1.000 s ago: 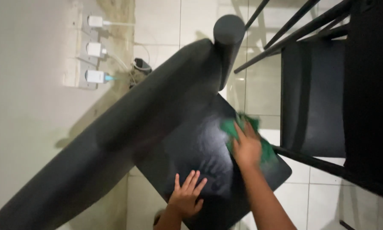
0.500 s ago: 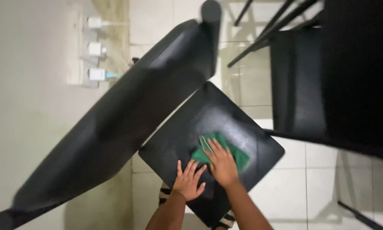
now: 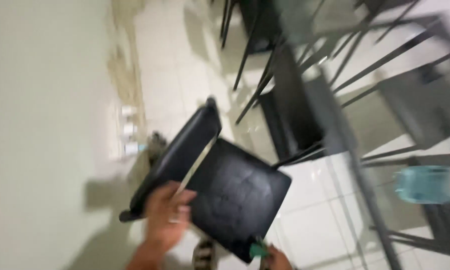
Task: The person cleans chairs around a glass table by wiping their seats and backrests with a cloth and spraying them with a spray bottle.
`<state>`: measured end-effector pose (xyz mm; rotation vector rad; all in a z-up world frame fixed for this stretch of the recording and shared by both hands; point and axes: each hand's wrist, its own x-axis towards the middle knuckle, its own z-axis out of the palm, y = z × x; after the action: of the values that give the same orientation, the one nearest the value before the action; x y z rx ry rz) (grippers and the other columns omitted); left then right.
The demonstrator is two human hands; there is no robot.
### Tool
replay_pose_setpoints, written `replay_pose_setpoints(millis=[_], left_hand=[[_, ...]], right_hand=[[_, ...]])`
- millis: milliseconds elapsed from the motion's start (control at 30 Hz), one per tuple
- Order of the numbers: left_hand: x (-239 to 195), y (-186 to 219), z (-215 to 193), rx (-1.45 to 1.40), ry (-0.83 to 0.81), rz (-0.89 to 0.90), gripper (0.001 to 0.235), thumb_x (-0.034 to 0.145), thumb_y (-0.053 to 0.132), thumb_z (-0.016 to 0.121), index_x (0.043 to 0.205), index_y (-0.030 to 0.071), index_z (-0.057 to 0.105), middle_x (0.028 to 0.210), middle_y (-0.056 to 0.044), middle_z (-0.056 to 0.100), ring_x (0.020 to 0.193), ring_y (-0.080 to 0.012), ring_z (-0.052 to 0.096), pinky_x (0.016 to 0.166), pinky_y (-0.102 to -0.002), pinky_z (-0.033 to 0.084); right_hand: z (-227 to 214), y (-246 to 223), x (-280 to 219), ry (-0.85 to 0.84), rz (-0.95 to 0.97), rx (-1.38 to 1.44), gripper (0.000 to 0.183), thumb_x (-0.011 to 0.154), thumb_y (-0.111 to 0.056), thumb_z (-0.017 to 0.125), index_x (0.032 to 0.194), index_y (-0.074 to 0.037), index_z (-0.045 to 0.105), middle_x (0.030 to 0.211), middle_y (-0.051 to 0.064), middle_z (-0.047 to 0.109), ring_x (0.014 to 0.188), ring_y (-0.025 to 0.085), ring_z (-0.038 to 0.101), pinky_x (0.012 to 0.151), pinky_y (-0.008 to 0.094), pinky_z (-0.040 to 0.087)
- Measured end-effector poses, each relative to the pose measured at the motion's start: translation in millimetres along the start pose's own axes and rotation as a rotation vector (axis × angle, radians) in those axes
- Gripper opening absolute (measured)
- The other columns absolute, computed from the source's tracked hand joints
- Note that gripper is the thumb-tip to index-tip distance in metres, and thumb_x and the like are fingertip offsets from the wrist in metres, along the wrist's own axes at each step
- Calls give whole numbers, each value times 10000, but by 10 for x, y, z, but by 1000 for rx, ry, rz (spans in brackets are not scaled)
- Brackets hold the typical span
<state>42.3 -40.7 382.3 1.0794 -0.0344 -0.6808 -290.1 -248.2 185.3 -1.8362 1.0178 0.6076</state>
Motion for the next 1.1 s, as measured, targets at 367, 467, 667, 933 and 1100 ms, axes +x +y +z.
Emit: replay_pose_setpoints(millis=[367, 467, 667, 933, 1100], left_hand=[[677, 356, -1285, 1174, -56, -162, 819, 715, 407, 849, 1399, 62, 561, 1150, -182, 767, 1046, -292, 741, 937, -422, 567], [638, 328, -1340, 1077, -71, -197, 784, 752, 412, 827, 1392, 49, 555, 1099, -169, 774, 972, -300, 765, 882, -435, 597], [126, 54, -1118, 1081, -179, -188, 738, 805, 414, 785, 1406, 55, 550, 1135, -162, 766, 1026, -256, 734, 920, -395, 565], [-553, -548, -771, 650, -188, -388, 844, 775, 322, 823, 1472, 32, 445, 1267, -192, 697, 1155, -300, 644, 1007, -421, 494], [-833, -862, -611, 800, -520, -340, 892, 755, 254, 862, 1458, -15, 385, 1340, -149, 638, 1258, -262, 599, 1075, -356, 448]], right_hand=[[-781, -514, -1410, 162, -112, 256, 412, 848, -119, 663, 1257, -98, 708, 1152, 147, 779, 1134, 242, 747, 1060, 328, 502], [-658, -390, -1440, 227, -162, 189, 408, 812, -148, 750, 1218, -120, 729, 1106, 117, 773, 1069, 224, 746, 971, 337, 554], [-458, -208, -1344, 156, -17, 282, 405, 827, -88, 619, 1217, -122, 726, 1040, 151, 752, 930, 315, 759, 858, 403, 600], [-342, -248, -1187, 279, -242, 221, 440, 834, -67, 638, 1265, -113, 707, 1218, 134, 677, 1119, 267, 653, 989, 356, 513], [-229, -330, -1102, 252, -226, 474, 461, 817, -23, 601, 1261, -96, 705, 1247, 118, 690, 1140, 273, 677, 999, 357, 510]])
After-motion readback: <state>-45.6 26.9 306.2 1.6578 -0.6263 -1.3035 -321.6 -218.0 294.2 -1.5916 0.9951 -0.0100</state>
